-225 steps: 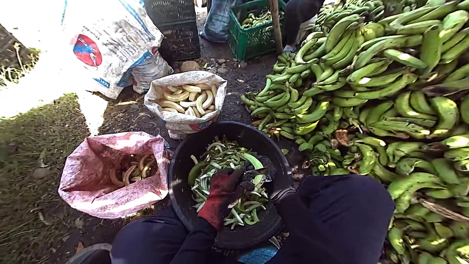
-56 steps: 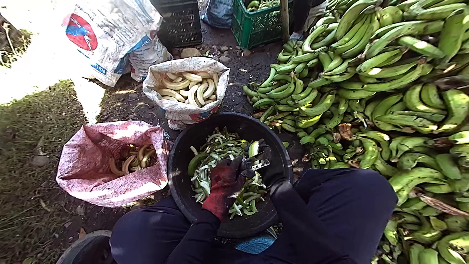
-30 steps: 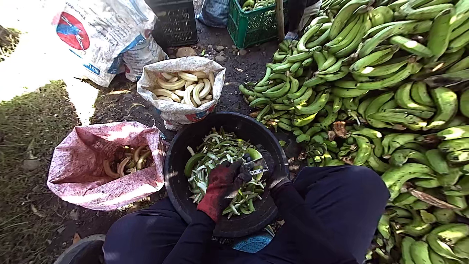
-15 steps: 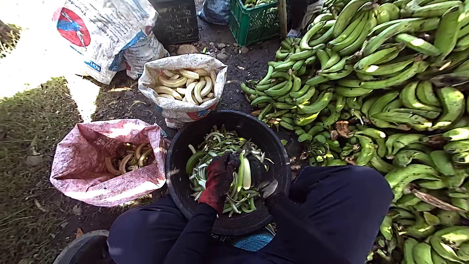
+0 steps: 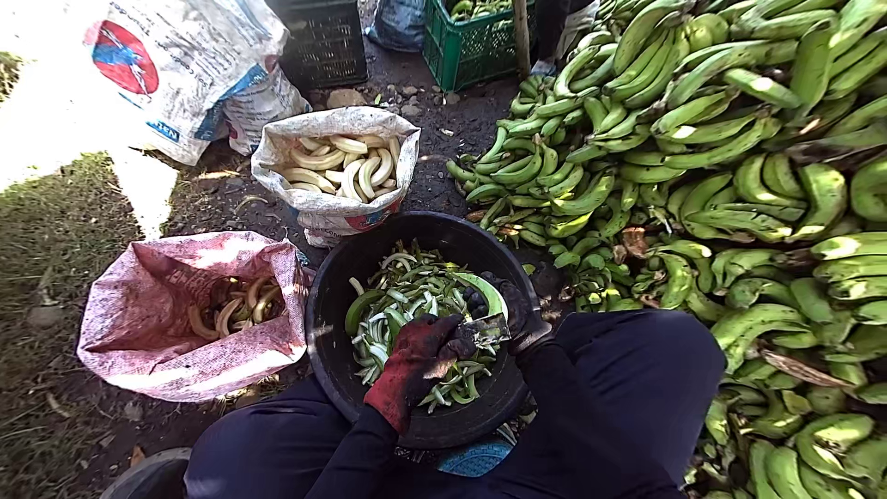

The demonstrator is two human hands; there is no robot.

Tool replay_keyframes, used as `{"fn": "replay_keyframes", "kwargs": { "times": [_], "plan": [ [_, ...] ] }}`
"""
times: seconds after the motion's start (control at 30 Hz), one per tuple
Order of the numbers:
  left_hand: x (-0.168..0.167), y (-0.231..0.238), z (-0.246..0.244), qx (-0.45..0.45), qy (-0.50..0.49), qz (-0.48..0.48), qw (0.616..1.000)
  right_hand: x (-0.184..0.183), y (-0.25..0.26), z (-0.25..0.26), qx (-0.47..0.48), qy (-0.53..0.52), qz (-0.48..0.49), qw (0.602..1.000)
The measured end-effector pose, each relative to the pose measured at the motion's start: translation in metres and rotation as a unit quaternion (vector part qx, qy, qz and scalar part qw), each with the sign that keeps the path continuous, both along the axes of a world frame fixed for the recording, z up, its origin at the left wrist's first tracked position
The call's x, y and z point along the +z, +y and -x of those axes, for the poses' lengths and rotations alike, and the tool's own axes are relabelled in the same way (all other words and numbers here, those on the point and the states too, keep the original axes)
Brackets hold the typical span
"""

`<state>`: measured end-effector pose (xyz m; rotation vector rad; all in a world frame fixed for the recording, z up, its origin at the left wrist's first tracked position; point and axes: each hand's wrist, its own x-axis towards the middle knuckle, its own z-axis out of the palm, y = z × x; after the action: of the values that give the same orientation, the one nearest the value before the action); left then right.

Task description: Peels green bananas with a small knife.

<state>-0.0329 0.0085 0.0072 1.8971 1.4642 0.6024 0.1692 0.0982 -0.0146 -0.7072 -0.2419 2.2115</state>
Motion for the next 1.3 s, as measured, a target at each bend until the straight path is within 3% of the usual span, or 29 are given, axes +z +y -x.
{"fn": "replay_keyframes", "kwargs": {
  "times": [0.07, 0.2, 0.33, 0.4, 0.47, 0.6, 0.67, 0.73, 0.8, 0.83, 0.9, 1.0, 1.07, 1.13, 1.2, 1.3],
  "plan": [
    [0.003, -0.001, 0.002, -0.009, 0.025, -0.034, 0.999, -0.004, 0.003, -0.001, 0.008, 0.02, 0.018, 1.0],
    [0.003, 0.003, 0.003, 0.029, 0.045, -0.026, 0.998, 0.001, -0.01, 0.017, 0.005, -0.068, -0.021, 0.997],
    [-0.008, 0.011, 0.0, 0.205, 0.067, 0.004, 0.976, 0.001, -0.029, 0.045, -0.029, -0.152, -0.105, 0.982],
    [-0.016, 0.019, 0.008, 0.299, 0.004, 0.053, 0.953, 0.0, -0.04, 0.057, -0.063, -0.151, -0.092, 0.982],
    [-0.021, 0.023, 0.02, 0.358, -0.098, 0.089, 0.924, 0.001, -0.043, 0.056, -0.035, -0.103, -0.06, 0.992],
    [-0.014, 0.019, 0.031, 0.396, -0.201, 0.096, 0.891, -0.012, -0.036, 0.041, -0.015, -0.16, 0.006, 0.987],
    [-0.006, 0.017, 0.036, 0.416, -0.246, 0.078, 0.872, -0.037, -0.041, 0.03, -0.026, -0.257, 0.006, 0.966],
    [0.005, 0.018, 0.044, 0.438, -0.276, 0.053, 0.854, -0.052, -0.046, 0.031, -0.059, -0.392, 0.029, 0.918],
    [0.012, 0.017, 0.052, 0.446, -0.294, 0.019, 0.845, -0.048, -0.04, 0.039, -0.034, -0.508, 0.017, 0.86],
    [0.016, 0.017, 0.055, 0.448, -0.309, 0.001, 0.839, -0.04, -0.03, 0.045, -0.012, -0.527, -0.026, 0.85],
    [0.021, 0.016, 0.059, 0.447, -0.338, -0.031, 0.828, -0.02, 0.004, 0.069, -0.04, -0.445, -0.098, 0.889],
    [0.026, 0.016, 0.062, 0.43, -0.386, -0.05, 0.814, 0.046, 0.056, 0.11, -0.116, -0.139, -0.109, 0.977],
    [0.028, 0.017, 0.065, 0.428, -0.409, -0.057, 0.804, 0.078, 0.074, 0.129, -0.128, -0.031, -0.088, 0.987],
    [0.03, 0.016, 0.068, 0.429, -0.425, -0.057, 0.795, 0.082, 0.065, 0.143, -0.107, -0.117, -0.125, 0.979],
    [0.034, 0.015, 0.07, 0.432, -0.428, -0.057, 0.792, 0.045, 0.041, 0.156, -0.05, -0.266, -0.192, 0.943],
    [0.038, 0.014, 0.068, 0.429, -0.436, -0.056, 0.789, -0.016, -0.003, 0.17, 0.117, -0.5, -0.259, 0.818]
  ]
}}
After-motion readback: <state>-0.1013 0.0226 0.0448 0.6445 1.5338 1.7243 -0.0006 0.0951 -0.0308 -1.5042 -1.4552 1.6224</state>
